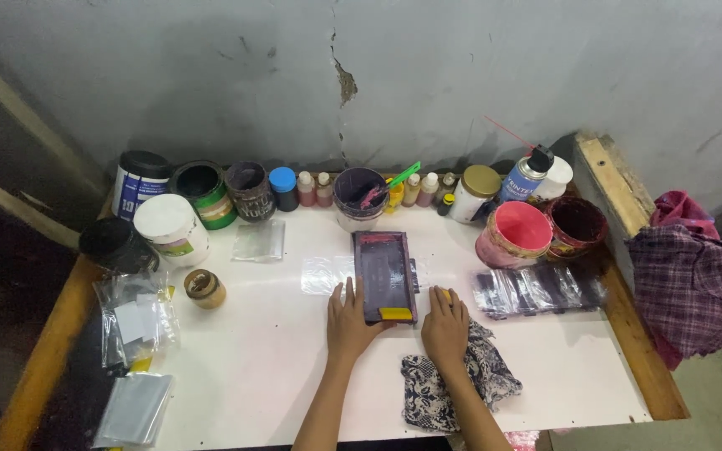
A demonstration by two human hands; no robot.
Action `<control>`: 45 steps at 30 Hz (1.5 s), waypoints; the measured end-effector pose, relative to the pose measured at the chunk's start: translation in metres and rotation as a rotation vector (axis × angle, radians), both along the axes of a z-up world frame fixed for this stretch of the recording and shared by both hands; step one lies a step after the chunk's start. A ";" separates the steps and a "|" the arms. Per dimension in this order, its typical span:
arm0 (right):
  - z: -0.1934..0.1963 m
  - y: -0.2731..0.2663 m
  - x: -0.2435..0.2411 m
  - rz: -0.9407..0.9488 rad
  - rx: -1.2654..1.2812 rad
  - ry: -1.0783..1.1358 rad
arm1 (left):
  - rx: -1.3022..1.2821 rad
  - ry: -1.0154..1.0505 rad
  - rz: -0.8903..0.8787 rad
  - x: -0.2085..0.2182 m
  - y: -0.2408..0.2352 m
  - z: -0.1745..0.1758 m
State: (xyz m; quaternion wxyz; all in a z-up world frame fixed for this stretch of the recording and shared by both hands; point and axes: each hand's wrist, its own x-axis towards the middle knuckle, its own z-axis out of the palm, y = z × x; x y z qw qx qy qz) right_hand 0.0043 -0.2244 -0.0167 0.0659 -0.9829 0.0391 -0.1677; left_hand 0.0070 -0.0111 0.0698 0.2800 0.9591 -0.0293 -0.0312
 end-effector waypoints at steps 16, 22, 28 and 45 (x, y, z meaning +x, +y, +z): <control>0.056 0.015 -0.003 0.438 0.274 0.215 | 0.057 0.007 -0.017 0.005 0.001 -0.019; 0.060 0.022 0.016 0.485 0.271 0.242 | 0.040 -0.013 -0.017 0.003 0.001 -0.013; 0.110 0.033 0.034 0.539 0.149 0.441 | 0.045 -0.023 -0.024 0.003 0.003 -0.009; 0.062 0.058 0.154 0.348 0.272 0.211 | 0.076 -0.107 -0.022 0.010 -0.001 -0.048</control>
